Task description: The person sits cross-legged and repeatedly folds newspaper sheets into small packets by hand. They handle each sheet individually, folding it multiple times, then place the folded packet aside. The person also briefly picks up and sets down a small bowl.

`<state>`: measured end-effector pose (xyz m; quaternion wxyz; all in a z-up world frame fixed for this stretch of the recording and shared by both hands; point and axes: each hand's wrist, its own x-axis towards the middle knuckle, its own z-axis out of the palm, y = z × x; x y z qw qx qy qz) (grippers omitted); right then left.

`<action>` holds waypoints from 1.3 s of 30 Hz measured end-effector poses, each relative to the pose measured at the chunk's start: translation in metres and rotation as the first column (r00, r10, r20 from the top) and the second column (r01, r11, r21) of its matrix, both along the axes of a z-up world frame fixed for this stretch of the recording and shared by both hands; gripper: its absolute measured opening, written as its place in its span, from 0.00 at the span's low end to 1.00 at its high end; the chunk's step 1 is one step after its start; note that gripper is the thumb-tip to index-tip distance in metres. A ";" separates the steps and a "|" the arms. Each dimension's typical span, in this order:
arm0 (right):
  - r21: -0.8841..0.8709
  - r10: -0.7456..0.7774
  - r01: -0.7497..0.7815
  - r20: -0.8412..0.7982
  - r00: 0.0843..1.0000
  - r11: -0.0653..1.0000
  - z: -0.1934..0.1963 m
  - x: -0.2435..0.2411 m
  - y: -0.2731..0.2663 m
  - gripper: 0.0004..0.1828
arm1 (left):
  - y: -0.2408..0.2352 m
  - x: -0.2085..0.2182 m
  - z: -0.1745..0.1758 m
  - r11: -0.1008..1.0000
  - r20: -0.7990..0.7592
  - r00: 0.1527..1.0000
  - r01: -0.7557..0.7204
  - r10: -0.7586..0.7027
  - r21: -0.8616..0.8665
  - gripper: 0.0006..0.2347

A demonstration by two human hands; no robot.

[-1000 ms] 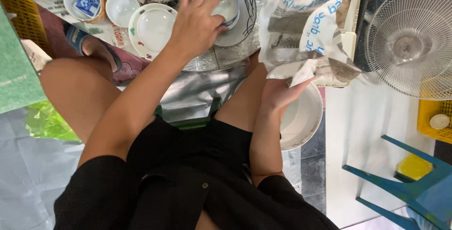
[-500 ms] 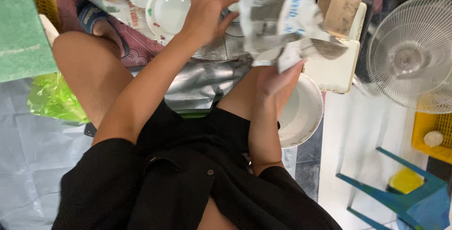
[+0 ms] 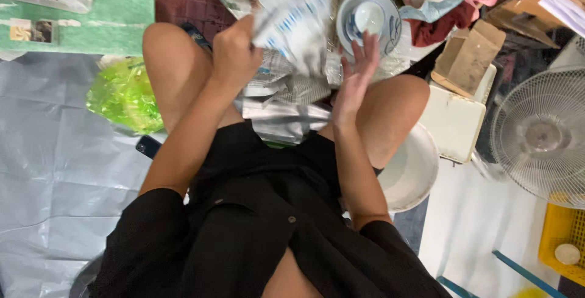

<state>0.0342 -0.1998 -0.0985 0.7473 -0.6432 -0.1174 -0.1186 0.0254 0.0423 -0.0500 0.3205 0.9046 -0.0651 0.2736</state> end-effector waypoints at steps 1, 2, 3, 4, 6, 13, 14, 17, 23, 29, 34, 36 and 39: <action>-0.148 0.052 -0.040 0.081 0.995 0.988 0.007 0.000 0.005 0.55 | 0.000 0.003 0.007 0.998 0.066 0.996 0.056 -0.056 0.002 0.08; -0.300 0.111 -0.065 0.140 0.984 0.952 0.014 0.000 0.010 0.56 | -0.001 0.004 0.011 0.993 0.120 0.986 0.117 -0.116 0.001 0.09; -0.414 0.087 0.010 0.214 0.973 0.910 0.020 0.001 0.014 0.59 | -0.003 0.005 0.015 0.984 0.175 0.969 0.177 -0.174 0.003 0.10; -0.516 0.072 0.092 0.288 0.955 0.852 0.024 0.004 0.019 0.61 | -0.005 0.007 0.018 0.983 0.178 0.971 0.172 -0.159 -0.063 0.09; -0.584 0.036 0.166 0.318 0.947 0.795 0.024 0.007 0.022 0.62 | -0.005 0.009 0.018 0.967 0.179 0.976 0.162 -0.128 -0.194 0.06; -0.303 -0.249 0.207 -0.108 0.963 0.930 0.002 0.024 -0.002 0.14 | 0.024 0.010 -0.015 0.883 -0.064 0.970 0.185 -0.235 -0.430 0.07; -0.284 -0.269 0.229 -0.111 0.957 0.931 -0.002 0.025 -0.010 0.12 | 0.028 0.009 -0.020 0.863 -0.138 0.960 0.149 -0.243 -0.483 0.07; -0.341 -0.362 0.310 -0.100 0.927 0.887 -0.013 0.036 -0.035 0.14 | 0.032 0.008 -0.029 0.763 -0.117 0.945 0.169 -0.305 -0.624 0.09; -0.275 -0.439 0.405 -0.075 0.895 0.872 -0.012 0.038 -0.067 0.19 | 0.024 0.006 -0.035 0.692 -0.352 0.673 0.334 -0.650 -0.640 0.15; -0.221 -0.477 0.464 -0.006 0.879 0.858 -0.016 0.050 -0.062 0.17 | 0.028 0.000 -0.033 0.834 -0.484 0.745 0.173 -0.459 -0.524 0.13; -0.069 -0.555 0.557 0.045 0.830 0.828 -0.015 0.052 -0.064 0.14 | 0.031 -0.001 -0.006 0.945 -0.530 0.819 0.042 -0.219 -0.325 0.13; -0.090 -0.487 0.485 0.002 0.873 0.870 -0.015 0.048 -0.061 0.15 | 0.031 -0.004 -0.006 0.919 -0.642 0.757 -0.158 -0.121 -0.360 0.12; -0.139 -0.401 0.387 -0.090 0.912 0.912 -0.013 0.041 -0.048 0.15 | 0.026 0.000 -0.022 0.893 -0.036 0.967 0.216 -0.250 -0.395 0.16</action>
